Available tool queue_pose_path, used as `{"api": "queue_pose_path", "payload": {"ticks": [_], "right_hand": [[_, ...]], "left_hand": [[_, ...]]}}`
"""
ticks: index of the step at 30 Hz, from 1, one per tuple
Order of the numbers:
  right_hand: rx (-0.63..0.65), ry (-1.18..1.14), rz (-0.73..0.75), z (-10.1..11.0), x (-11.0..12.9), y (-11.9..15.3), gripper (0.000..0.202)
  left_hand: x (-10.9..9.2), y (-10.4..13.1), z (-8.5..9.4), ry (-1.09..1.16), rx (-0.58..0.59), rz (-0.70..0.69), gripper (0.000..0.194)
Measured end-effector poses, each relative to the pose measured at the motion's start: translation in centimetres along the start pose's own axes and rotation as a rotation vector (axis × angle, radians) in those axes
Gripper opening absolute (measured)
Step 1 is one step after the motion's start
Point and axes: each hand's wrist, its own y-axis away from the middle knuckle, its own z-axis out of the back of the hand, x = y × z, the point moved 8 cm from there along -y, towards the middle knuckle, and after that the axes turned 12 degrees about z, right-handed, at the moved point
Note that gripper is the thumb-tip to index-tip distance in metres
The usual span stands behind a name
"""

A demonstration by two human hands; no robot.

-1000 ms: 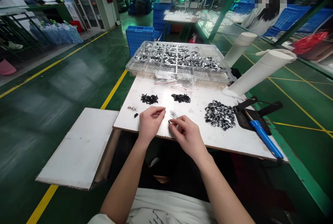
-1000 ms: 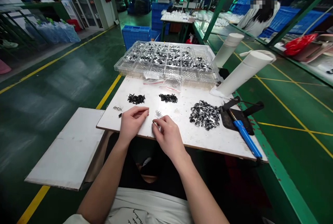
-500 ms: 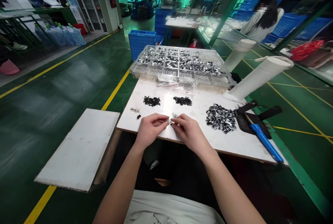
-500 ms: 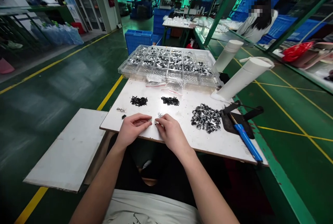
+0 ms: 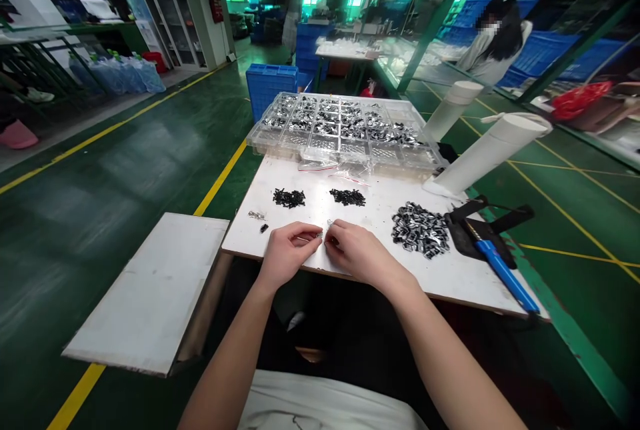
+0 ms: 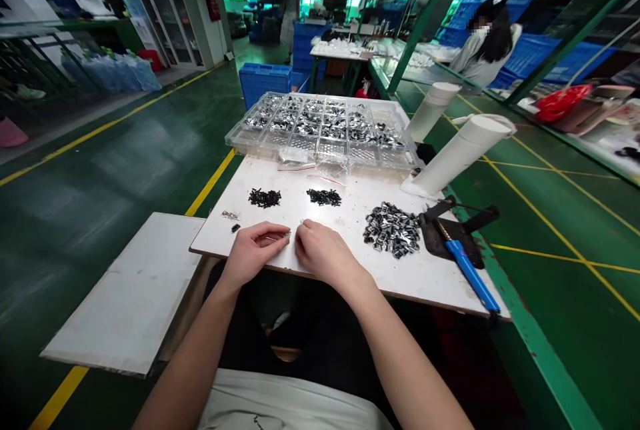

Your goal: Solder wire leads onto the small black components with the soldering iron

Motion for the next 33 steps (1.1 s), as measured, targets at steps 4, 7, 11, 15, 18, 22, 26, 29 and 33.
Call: {"api": "queue_pose_path", "payload": {"ticks": [4,7,11,15,18,22,26,29,33], "right_hand": [[-0.131,-0.046,0.014,0.3,0.3,0.9,0.009],[-0.390,-0.331,0.000,0.8,0.1,2.4,0.007],[-0.607,-0.792,-0.154,-0.6,-1.2,3.7,0.009],[-0.667,-1.062,-0.180,-1.8,-1.7,3.8,0.026],[-0.657,-1.107,-0.212,-1.9,-2.1,3.9,0.023],[-0.651,-1.189,-0.278,-2.3,-2.5,4.1,0.028],[-0.670,-1.260,-0.308,-2.7,-2.6,4.1,0.032],[-0.697,-1.263,-0.297,-2.7,-2.5,4.2,0.028],[-0.735,-1.193,-0.279,-2.2,-2.6,4.4,0.022]], "left_hand": [[0.4,-0.1,0.1,0.021,-0.012,0.028,0.025],[0.4,-0.1,-0.1,0.016,0.015,0.023,0.024],[0.1,0.1,-0.4,-0.021,0.068,-0.002,0.021],[0.2,0.1,-0.4,-0.016,0.083,0.032,0.020],[0.3,0.2,-0.6,-0.013,0.104,0.051,0.019],[0.3,0.1,-0.6,-0.011,0.096,0.056,0.019],[0.3,0.2,-0.5,0.007,0.081,0.058,0.018],[0.3,0.2,-0.5,0.024,0.079,0.072,0.018],[0.5,0.0,-0.5,0.077,0.088,0.112,0.021]]}}
